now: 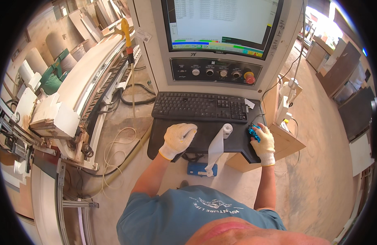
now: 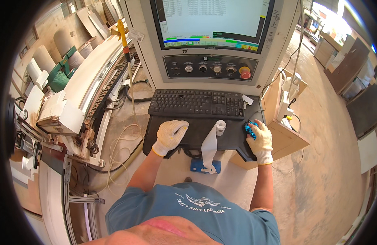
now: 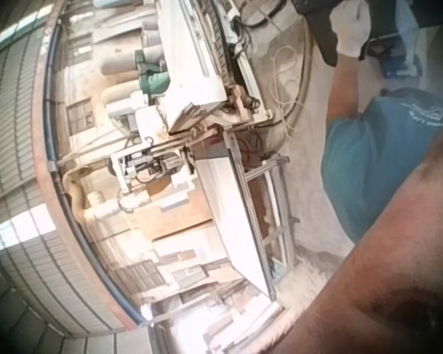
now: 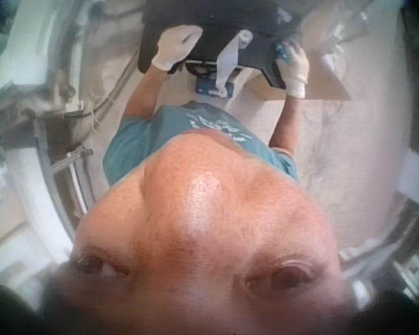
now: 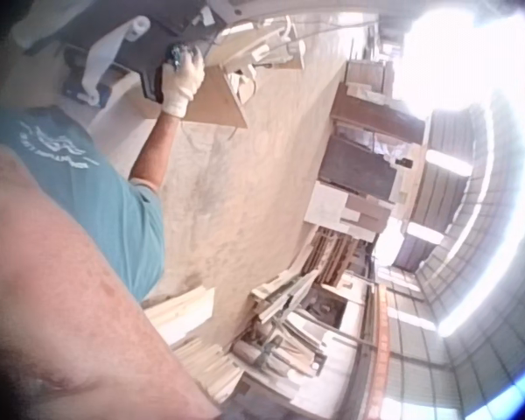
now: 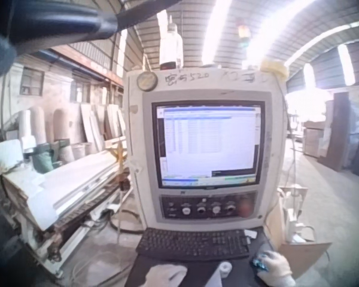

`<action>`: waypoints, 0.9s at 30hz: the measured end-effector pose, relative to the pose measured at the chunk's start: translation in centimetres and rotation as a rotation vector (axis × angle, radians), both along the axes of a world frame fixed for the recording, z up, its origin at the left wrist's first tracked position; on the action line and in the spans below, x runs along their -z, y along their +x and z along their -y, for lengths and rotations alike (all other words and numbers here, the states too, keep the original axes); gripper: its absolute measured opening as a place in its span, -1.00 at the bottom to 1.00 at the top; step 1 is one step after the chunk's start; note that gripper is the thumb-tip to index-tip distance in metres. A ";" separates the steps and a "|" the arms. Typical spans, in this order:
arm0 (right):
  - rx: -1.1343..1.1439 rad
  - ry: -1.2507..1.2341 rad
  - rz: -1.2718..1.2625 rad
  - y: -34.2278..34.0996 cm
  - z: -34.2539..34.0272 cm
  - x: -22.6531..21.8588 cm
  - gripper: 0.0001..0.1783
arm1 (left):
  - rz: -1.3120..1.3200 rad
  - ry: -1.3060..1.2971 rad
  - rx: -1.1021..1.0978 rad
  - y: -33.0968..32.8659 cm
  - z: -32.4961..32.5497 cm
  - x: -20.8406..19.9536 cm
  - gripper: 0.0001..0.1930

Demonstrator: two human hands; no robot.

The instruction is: The person selects and stacks white wooden panels, then uses a yellow glue gun to apply adhesive along the edges of a large panel on a workbench. They wipe the surface with a cloth and continue stacking and arranging panels.

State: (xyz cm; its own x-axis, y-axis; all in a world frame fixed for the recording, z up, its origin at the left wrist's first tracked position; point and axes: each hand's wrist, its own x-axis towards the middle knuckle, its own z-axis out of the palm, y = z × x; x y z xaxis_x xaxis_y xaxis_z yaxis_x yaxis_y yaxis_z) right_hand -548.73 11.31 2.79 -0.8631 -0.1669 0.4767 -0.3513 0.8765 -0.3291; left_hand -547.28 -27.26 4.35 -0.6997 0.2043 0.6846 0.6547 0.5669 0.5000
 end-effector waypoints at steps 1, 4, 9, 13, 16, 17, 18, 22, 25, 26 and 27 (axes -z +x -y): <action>-0.001 0.000 0.004 0.1 0.0 0.1 -0.46 | -0.013 0.012 -0.005 0.0 0.0 0.1 -0.90; -0.001 0.005 -0.006 -0.1 -0.1 0.2 -0.49 | -0.018 0.026 -0.017 -0.1 -0.1 0.2 -0.90; -0.004 0.010 -0.023 -0.2 -0.1 0.3 -0.49 | 0.063 0.025 -0.038 0.2 -0.1 0.0 -0.90; -0.007 0.010 -0.017 -0.2 -0.1 0.1 -0.50 | 0.027 0.039 -0.016 0.2 -0.1 -0.1 -0.89; -0.006 0.009 -0.013 -0.2 -0.1 0.0 -0.51 | 0.013 0.047 -0.012 0.1 -0.1 -0.1 -0.89; 0.000 0.010 -0.007 -0.3 -0.1 0.0 -0.51 | 0.017 0.044 -0.015 0.1 -0.1 -0.1 -0.89; -0.006 0.013 -0.013 -0.3 -0.1 0.0 -0.51 | 0.018 0.054 -0.014 0.1 -0.1 0.0 -0.89; -0.001 0.015 -0.020 -0.3 -0.2 0.2 -0.52 | -0.015 0.050 0.005 0.0 -0.1 0.1 -0.88; -0.004 0.028 -0.011 -0.4 -0.2 0.1 -0.47 | -0.002 0.043 -0.003 0.0 -0.1 0.0 -0.88; 0.012 0.038 0.016 -0.4 -0.2 0.1 -0.44 | 0.001 0.044 -0.007 0.0 -0.1 -0.1 -0.88; -0.009 0.018 -0.009 -0.5 -0.2 0.0 -0.41 | 0.002 0.050 -0.001 -0.1 0.0 -0.1 -0.88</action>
